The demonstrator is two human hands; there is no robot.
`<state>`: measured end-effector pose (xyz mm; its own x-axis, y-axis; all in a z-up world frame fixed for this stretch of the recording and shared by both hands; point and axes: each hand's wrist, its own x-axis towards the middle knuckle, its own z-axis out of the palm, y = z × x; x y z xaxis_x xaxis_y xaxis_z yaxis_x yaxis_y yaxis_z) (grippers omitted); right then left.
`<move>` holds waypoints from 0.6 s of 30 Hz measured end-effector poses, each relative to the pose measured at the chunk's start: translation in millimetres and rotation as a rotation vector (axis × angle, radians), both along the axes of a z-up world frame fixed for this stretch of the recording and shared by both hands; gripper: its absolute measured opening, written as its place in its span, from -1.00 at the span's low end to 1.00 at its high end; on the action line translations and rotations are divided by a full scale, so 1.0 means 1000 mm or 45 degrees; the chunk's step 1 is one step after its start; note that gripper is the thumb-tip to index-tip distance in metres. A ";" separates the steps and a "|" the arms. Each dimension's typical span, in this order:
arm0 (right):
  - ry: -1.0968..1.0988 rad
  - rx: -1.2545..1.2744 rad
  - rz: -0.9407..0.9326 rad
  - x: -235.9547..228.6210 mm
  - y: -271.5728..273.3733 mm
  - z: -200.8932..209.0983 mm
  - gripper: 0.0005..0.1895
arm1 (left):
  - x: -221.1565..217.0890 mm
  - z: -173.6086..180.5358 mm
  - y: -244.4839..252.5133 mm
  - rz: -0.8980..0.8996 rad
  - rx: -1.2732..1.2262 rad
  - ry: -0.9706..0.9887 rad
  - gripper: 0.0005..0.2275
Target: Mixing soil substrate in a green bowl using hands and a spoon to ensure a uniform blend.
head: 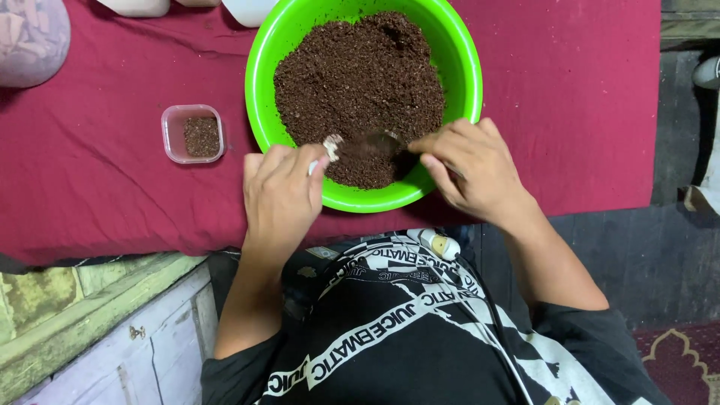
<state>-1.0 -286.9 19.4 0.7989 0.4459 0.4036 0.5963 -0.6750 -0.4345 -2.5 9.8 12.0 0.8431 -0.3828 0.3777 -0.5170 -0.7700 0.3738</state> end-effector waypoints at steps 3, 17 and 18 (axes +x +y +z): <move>-0.117 -0.102 -0.070 0.006 -0.007 -0.007 -0.77 | 0.004 -0.006 0.001 0.067 0.065 -0.106 -0.93; -0.403 -0.210 -0.103 -0.009 0.019 0.003 -0.84 | -0.006 -0.006 -0.008 0.109 -0.001 -0.135 -0.92; -0.352 -0.151 -0.049 -0.014 0.018 0.012 -0.80 | -0.007 -0.001 -0.006 0.072 -0.048 -0.093 -0.89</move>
